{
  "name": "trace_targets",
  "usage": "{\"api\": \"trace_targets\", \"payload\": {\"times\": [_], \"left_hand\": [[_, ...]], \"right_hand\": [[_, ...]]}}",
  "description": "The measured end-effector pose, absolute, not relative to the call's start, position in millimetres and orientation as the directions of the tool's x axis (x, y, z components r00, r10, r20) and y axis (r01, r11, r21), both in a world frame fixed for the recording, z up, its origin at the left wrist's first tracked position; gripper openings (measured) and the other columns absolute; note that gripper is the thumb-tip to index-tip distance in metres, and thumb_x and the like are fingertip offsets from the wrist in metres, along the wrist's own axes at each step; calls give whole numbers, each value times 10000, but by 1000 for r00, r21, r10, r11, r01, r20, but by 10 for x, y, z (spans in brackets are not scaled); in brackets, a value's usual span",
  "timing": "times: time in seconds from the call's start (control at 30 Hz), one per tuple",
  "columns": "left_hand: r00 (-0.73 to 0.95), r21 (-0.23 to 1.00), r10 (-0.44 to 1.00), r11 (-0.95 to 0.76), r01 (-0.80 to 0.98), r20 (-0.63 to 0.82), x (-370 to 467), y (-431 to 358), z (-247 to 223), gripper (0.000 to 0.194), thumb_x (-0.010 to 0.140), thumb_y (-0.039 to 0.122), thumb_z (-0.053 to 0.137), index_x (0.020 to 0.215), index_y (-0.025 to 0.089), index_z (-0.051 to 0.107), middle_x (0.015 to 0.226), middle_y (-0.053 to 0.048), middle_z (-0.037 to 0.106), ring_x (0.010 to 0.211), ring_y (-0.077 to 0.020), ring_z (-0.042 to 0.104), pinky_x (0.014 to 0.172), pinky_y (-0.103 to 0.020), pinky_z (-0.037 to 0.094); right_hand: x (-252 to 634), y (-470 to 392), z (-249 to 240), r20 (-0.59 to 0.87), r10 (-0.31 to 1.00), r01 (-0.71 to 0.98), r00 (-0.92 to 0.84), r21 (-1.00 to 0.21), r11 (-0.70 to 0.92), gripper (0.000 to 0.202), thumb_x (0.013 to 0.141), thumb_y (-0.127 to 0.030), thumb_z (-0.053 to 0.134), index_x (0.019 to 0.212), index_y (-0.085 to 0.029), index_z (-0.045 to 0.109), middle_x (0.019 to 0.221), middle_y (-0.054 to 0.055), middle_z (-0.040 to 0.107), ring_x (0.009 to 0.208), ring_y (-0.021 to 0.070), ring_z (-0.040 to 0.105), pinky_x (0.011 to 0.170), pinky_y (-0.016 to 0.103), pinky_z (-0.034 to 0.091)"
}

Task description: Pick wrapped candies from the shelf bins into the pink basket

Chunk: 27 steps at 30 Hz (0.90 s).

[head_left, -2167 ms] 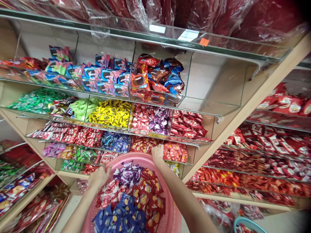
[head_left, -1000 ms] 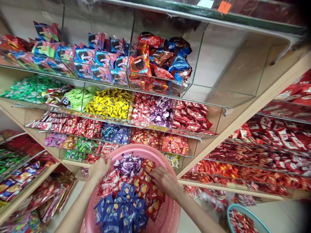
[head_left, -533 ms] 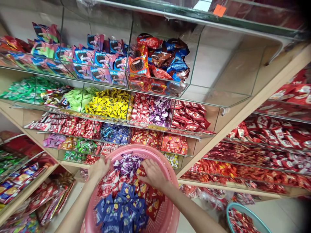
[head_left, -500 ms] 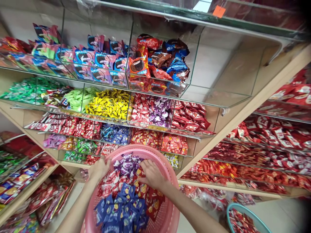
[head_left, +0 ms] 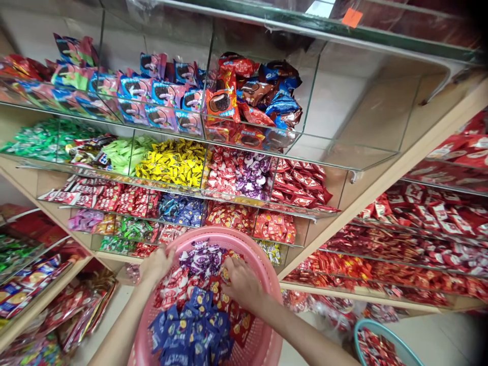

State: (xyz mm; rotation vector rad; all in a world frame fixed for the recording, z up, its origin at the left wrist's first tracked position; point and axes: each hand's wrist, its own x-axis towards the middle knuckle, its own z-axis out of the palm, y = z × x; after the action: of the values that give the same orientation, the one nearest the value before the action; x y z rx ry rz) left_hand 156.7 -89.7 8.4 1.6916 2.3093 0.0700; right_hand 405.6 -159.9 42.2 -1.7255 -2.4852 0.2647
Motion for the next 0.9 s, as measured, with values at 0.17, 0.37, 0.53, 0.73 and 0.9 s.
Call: {"api": "trace_targets", "payload": {"times": [0.17, 0.37, 0.53, 0.73, 0.9], "left_hand": [[-276, 207, 941, 315, 926, -196, 1548, -880, 24, 626, 811, 539, 195, 1182, 120, 477, 983, -211, 654, 919, -353, 607, 726, -416, 444], [-272, 211, 944, 308, 928, -185, 1538, -880, -2, 645, 809, 549, 197, 1189, 112, 479, 960, -211, 661, 908, -349, 612, 714, -405, 445], [-270, 212, 946, 305, 929, -177, 1541, -886, 11, 623, 812, 539, 209, 1171, 117, 493, 938, -206, 670, 881, -342, 622, 696, -400, 448], [-272, 219, 944, 310, 925, -189, 1544, -894, 29, 617, 818, 535, 197, 1152, 113, 498, 958, -216, 661, 899, -349, 616, 715, -412, 447], [-269, 210, 946, 305, 929, -182, 1545, -902, 42, 590, 822, 512, 200, 1103, 110, 528, 943, -219, 663, 892, -351, 619, 719, -417, 450]], "right_hand": [[4245, -2027, 316, -15, 955, 932, -296, -225, 285, 343, 706, -286, 611, 1026, -188, 535, 1027, 106, 580, 976, 289, 502, 830, 409, 404], [4221, -2267, -29, -130, 955, 959, -267, -136, 249, 451, 638, -316, 687, 1052, -169, 587, 1129, 159, 559, 1025, 342, 495, 860, 468, 387], [4181, -2202, 132, -200, 940, 960, -277, -108, 260, 402, 673, -393, 655, 970, -122, 637, 1029, 193, 608, 978, 349, 525, 834, 476, 390], [4252, -1381, 669, 75, 968, 949, -241, -188, 251, 247, 851, -346, 447, 899, -151, 591, 872, 130, 638, 846, 245, 580, 729, 336, 407], [4204, -418, 640, 59, 997, 924, -42, -378, 61, 183, 842, -257, 455, 981, -174, 539, 1049, 105, 599, 994, 201, 540, 820, 297, 376]]}}
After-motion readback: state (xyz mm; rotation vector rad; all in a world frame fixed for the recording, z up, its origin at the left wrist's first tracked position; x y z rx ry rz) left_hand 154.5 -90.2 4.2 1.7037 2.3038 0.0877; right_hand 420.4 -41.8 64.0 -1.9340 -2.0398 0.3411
